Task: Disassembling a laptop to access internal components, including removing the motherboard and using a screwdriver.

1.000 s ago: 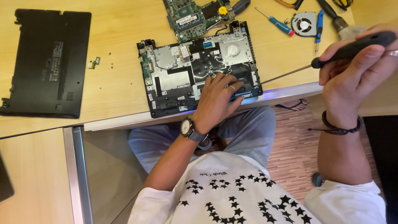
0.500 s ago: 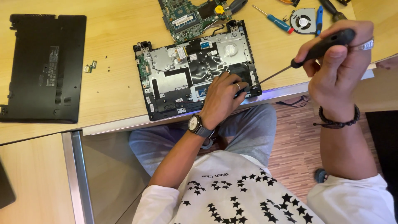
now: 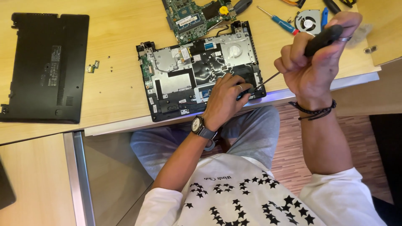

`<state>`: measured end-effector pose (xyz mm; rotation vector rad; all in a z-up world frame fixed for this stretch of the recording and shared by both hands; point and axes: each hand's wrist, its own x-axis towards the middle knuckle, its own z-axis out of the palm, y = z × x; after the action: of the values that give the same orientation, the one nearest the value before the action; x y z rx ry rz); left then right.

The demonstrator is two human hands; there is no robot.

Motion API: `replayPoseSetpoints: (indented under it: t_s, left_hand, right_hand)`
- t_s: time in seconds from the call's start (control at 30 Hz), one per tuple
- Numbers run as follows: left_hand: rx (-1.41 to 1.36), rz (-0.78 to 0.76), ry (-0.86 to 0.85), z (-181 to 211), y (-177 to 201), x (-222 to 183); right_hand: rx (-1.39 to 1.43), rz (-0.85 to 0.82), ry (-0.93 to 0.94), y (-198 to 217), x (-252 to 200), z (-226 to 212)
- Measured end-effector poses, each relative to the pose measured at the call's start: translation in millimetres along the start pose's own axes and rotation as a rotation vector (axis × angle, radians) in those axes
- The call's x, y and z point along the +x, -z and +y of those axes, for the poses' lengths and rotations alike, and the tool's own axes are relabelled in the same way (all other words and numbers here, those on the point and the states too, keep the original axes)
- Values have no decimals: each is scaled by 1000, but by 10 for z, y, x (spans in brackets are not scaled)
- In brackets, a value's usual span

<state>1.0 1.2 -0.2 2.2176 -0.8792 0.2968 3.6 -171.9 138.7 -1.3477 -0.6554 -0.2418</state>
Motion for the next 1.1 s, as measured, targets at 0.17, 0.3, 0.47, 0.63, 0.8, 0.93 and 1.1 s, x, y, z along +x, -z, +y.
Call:
replayPoseSetpoints:
  t_s: [0.17,0.3,0.47,0.63,0.8,0.93,1.1]
  left_hand:
    - [6,-18,-5,6,7,0]
    - [33,10,-49,-8,-5,-22]
    - [46,-8,-73,-11,0,-20]
    - [47,-19,-80,-6,2,-16]
    - [27,-58,-73,-20,11,-20]
    - [29,-53,-69,-17,-6,-28]
    - [40,-68,-62,-11,8,-27]
  right_hand:
    - [169,-26,-8,147,-87,180]
    - [265,71,-53,206,-126,286]
    - [160,42,-7,49,-82,204]
    - [295,-25,16,167,-105,340]
    - [159,117,6,62,-103,306]
    - [244,76,-23,194,-127,417]
    - [157,-54,49,54,24,250]
